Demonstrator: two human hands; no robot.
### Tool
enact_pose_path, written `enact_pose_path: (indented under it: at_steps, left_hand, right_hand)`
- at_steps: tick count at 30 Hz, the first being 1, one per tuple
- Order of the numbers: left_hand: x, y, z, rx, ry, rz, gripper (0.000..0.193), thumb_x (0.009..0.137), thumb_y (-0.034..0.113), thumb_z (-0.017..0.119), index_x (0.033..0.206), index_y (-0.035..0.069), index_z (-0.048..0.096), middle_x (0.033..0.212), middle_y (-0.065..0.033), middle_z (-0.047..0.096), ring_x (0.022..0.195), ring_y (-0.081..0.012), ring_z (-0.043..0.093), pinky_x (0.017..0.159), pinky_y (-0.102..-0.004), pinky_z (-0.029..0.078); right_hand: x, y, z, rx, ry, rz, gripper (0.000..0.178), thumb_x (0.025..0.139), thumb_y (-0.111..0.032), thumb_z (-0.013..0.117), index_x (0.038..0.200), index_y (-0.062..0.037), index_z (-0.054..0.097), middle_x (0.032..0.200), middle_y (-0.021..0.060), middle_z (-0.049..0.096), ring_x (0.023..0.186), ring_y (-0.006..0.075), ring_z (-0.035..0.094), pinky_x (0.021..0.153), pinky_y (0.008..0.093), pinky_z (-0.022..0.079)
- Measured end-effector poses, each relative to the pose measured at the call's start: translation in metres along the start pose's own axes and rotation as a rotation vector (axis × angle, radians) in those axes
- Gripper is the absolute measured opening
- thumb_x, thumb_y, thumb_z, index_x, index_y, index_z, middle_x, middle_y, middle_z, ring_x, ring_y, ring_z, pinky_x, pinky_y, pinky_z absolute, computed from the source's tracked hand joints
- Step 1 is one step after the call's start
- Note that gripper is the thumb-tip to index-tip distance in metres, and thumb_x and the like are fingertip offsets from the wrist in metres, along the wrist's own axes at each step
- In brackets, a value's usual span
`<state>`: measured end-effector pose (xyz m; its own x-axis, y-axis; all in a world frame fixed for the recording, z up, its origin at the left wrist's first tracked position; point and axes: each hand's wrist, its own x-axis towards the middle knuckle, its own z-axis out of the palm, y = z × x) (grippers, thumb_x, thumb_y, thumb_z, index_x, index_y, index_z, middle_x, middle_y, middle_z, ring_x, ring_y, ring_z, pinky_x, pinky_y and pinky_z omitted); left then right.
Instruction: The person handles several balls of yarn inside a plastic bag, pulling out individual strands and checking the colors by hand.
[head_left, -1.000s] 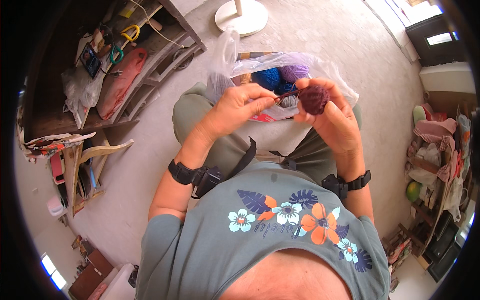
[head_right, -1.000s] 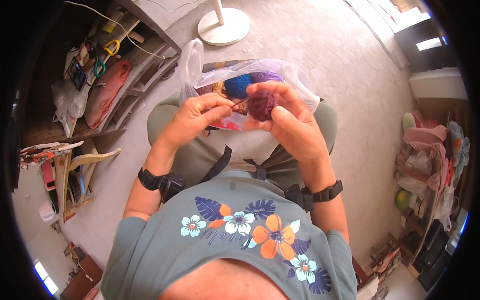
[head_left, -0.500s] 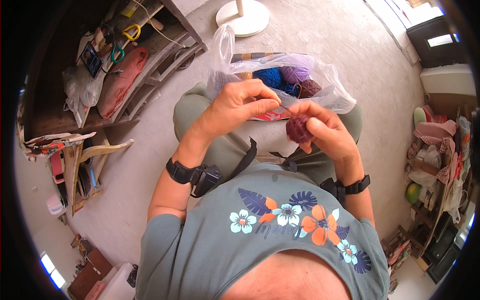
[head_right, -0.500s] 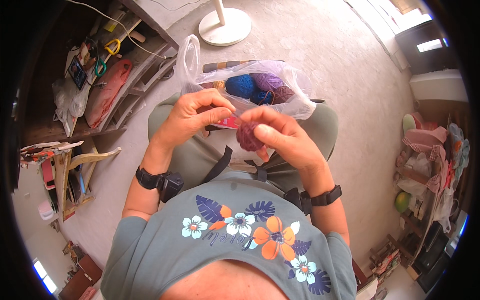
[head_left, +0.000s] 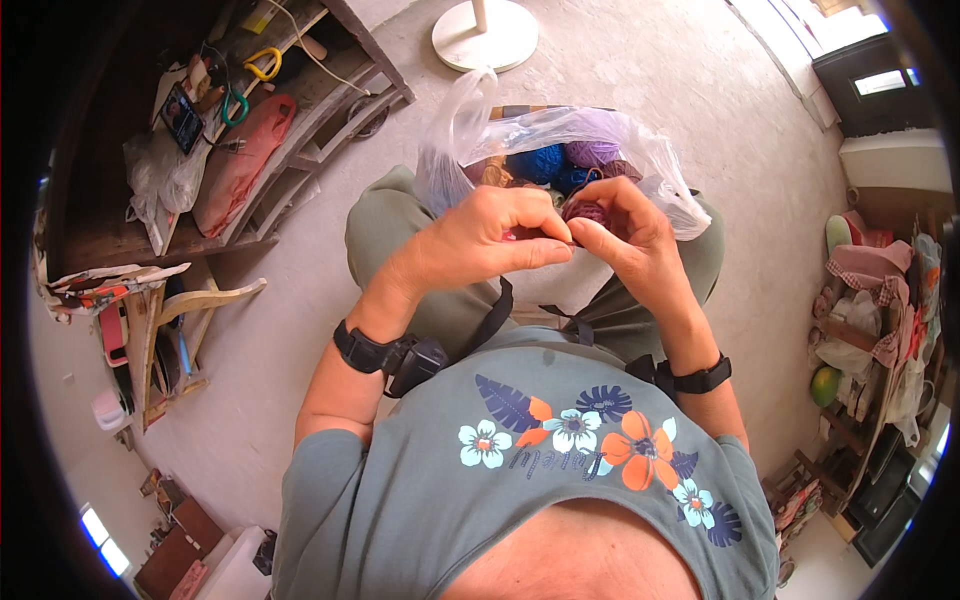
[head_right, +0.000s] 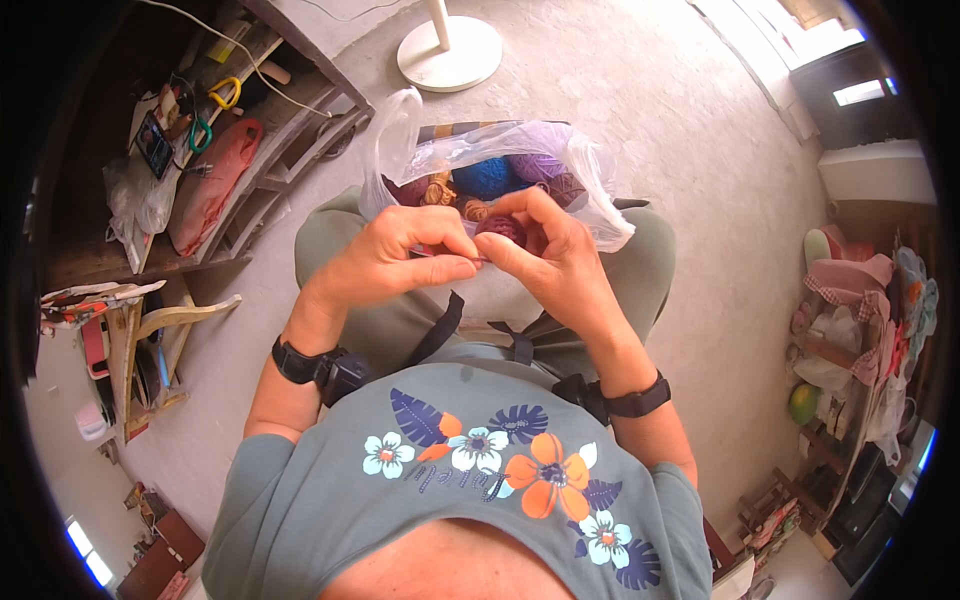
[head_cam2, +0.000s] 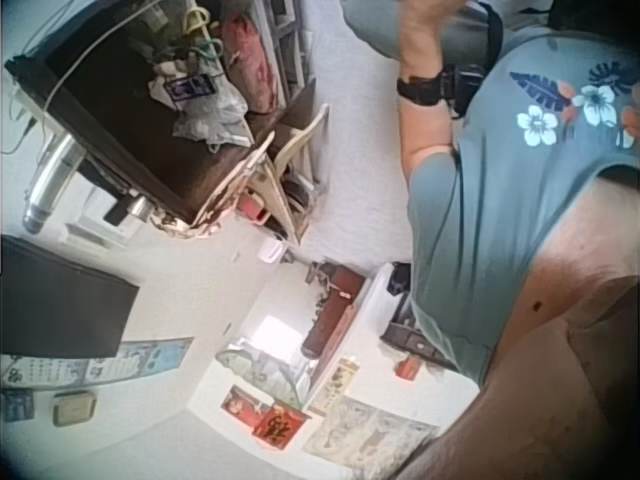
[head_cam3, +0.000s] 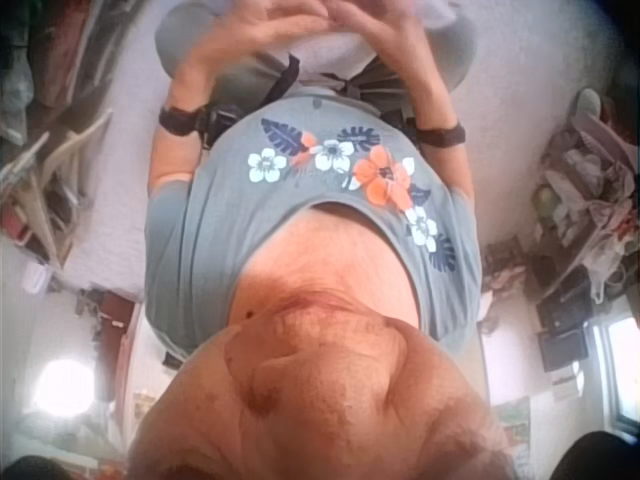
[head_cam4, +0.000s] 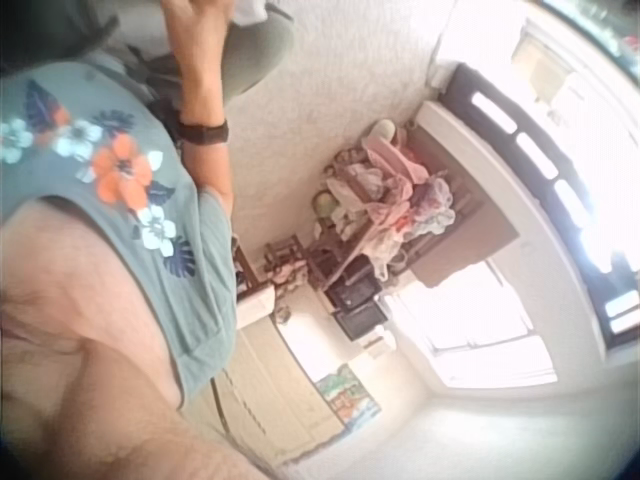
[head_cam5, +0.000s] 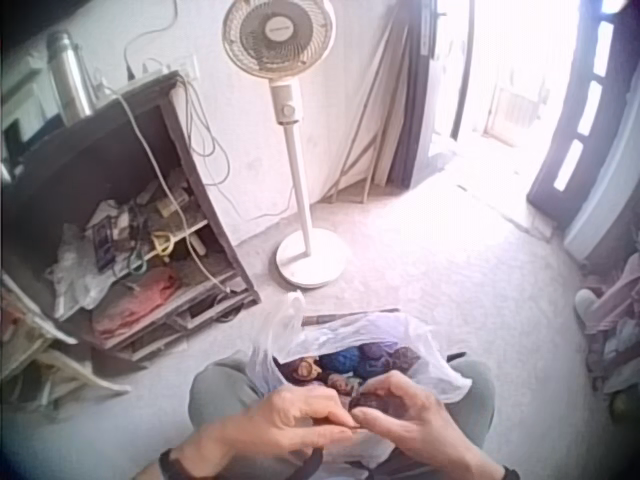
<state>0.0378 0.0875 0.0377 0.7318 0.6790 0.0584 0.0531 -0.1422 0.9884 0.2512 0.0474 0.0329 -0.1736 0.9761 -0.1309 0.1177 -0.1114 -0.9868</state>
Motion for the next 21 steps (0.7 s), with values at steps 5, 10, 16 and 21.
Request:
enact_pose_path:
  at_steps: [5,10,16,21]
  left_hand:
    - [-0.006,-0.007,-0.012,-0.006,0.061,0.023,0.008,0.088,0.006,0.069,0.093,0.001,0.068,0.081,0.0,0.059,0.076,-0.0081,0.053,0.067,-0.0225,0.042]
    - [-0.009,-0.022,-0.005,-0.184,0.204,-0.014,0.012,0.092,0.01,0.064,0.098,0.001,0.071,0.088,-0.0033,0.063,0.079,-0.0108,0.061,0.07,-0.0249,0.049]
    - [-0.005,-0.026,0.002,0.044,0.095,-0.018,0.018,0.094,0.012,0.063,0.107,0.001,0.068,0.092,-0.0069,0.067,0.088,-0.0158,0.063,0.08,-0.0288,0.05]
    - [0.004,-0.018,0.006,0.107,0.004,0.171,0.02,0.092,0.016,0.064,0.104,0.0,0.068,0.09,-0.0126,0.066,0.085,-0.0235,0.062,0.078,-0.0332,0.048]
  right_hand:
    - [-0.007,-0.014,-0.017,0.257,-0.388,0.305,0.029,0.094,-0.032,0.061,0.104,-0.0052,0.064,0.08,-0.0024,0.058,0.065,0.0049,0.049,0.055,0.0209,0.039]
    - [-0.012,-0.021,-0.013,0.576,-0.24,0.133,0.039,0.097,-0.02,0.053,0.131,-0.0017,0.049,0.104,0.0102,0.062,0.09,0.0166,0.061,0.072,0.0307,0.052]
    - [-0.003,-0.019,-0.013,0.679,-0.148,-0.032,0.039,0.089,-0.002,0.05,0.128,-0.0019,0.047,0.126,0.018,0.057,0.105,0.0211,0.061,0.087,0.0383,0.055]
    - [0.004,-0.021,-0.012,0.08,0.237,-0.16,0.032,0.086,-0.003,0.063,0.115,-0.0009,0.049,0.094,0.0074,0.06,0.078,0.0112,0.056,0.07,0.0247,0.046]
